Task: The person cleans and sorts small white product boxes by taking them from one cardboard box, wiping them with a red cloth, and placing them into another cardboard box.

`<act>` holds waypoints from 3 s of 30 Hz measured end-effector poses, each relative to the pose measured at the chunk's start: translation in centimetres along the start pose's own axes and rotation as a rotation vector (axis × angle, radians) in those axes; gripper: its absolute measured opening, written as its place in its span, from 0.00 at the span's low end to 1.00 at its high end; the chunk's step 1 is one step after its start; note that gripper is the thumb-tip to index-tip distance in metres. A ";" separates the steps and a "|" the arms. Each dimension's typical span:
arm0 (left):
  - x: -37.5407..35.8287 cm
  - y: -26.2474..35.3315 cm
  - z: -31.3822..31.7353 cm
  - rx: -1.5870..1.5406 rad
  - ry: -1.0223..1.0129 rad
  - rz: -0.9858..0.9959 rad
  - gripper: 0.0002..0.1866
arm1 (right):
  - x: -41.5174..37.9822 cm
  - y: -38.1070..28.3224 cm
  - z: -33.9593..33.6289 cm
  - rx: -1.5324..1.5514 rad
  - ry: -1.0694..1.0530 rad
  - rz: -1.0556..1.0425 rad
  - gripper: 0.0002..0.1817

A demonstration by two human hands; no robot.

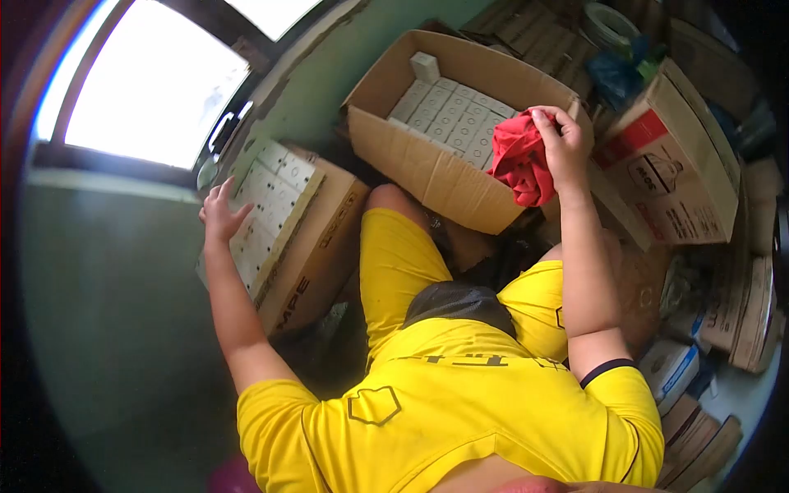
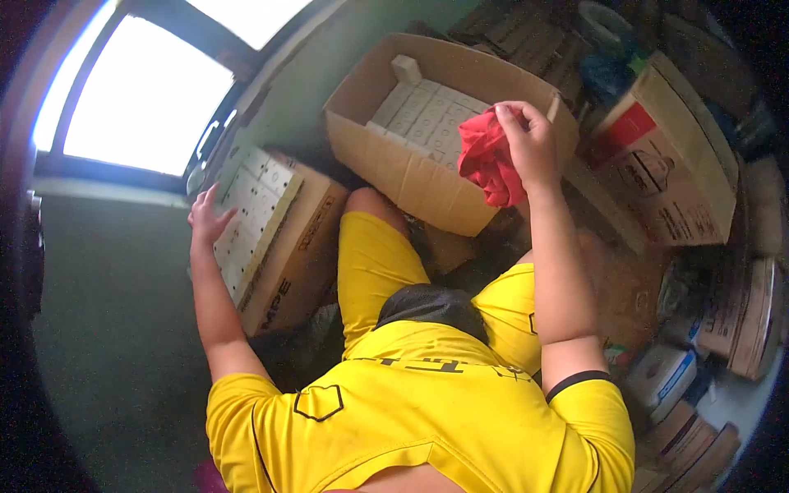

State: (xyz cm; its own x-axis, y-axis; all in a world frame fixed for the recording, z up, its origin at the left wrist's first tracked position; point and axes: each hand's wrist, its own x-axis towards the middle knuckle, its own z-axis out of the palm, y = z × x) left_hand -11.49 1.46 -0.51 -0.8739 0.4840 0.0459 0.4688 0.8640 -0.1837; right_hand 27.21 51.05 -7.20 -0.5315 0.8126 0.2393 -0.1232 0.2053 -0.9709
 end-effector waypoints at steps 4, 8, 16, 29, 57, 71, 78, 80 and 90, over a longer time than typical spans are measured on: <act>3.8 10.3 -1.7 -0.221 0.284 0.444 0.36 | 1.7 -0.1 -3.8 0.579 0.211 0.195 0.16; 6.1 25.4 -3.0 -0.345 0.223 0.768 0.25 | 3.2 0.6 -7.5 1.280 -0.048 0.158 0.27; 18.6 44.7 7.3 -0.260 -0.127 0.499 0.50 | 3.8 3.4 -5.6 1.403 -0.210 0.250 0.28; 19.8 46.6 10.2 -0.283 0.151 0.356 0.28 | 5.0 1.9 -7.9 1.267 0.196 0.216 0.26; -9.1 48.6 0.8 -2.440 -0.574 0.244 0.22 | -2.8 -1.4 5.0 0.216 0.212 -0.251 0.36; -9.0 43.8 -1.4 -2.638 -1.010 -0.010 0.24 | -2.3 -1.5 3.0 0.038 -0.131 -0.394 0.36; -9.3 42.7 0.7 -2.586 -1.136 -0.152 0.28 | -1.3 -2.8 0.5 0.004 -0.410 -0.141 0.51; -9.7 42.4 -0.5 -2.656 -1.117 -0.101 0.28 | -0.1 -2.0 -0.4 -0.002 -0.388 -0.070 0.48; -8.1 43.8 2.2 -2.626 -0.520 0.012 0.26 | 0.7 2.4 -0.1 -0.053 0.035 -0.082 0.30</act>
State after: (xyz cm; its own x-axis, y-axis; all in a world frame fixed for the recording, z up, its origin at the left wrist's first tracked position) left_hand 15.79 35.06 -11.07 -0.6514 0.7519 -0.1014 -0.6424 -0.4755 0.6010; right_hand 26.59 52.18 -9.37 -0.4914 0.8103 0.3194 -0.1203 0.3000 -0.9463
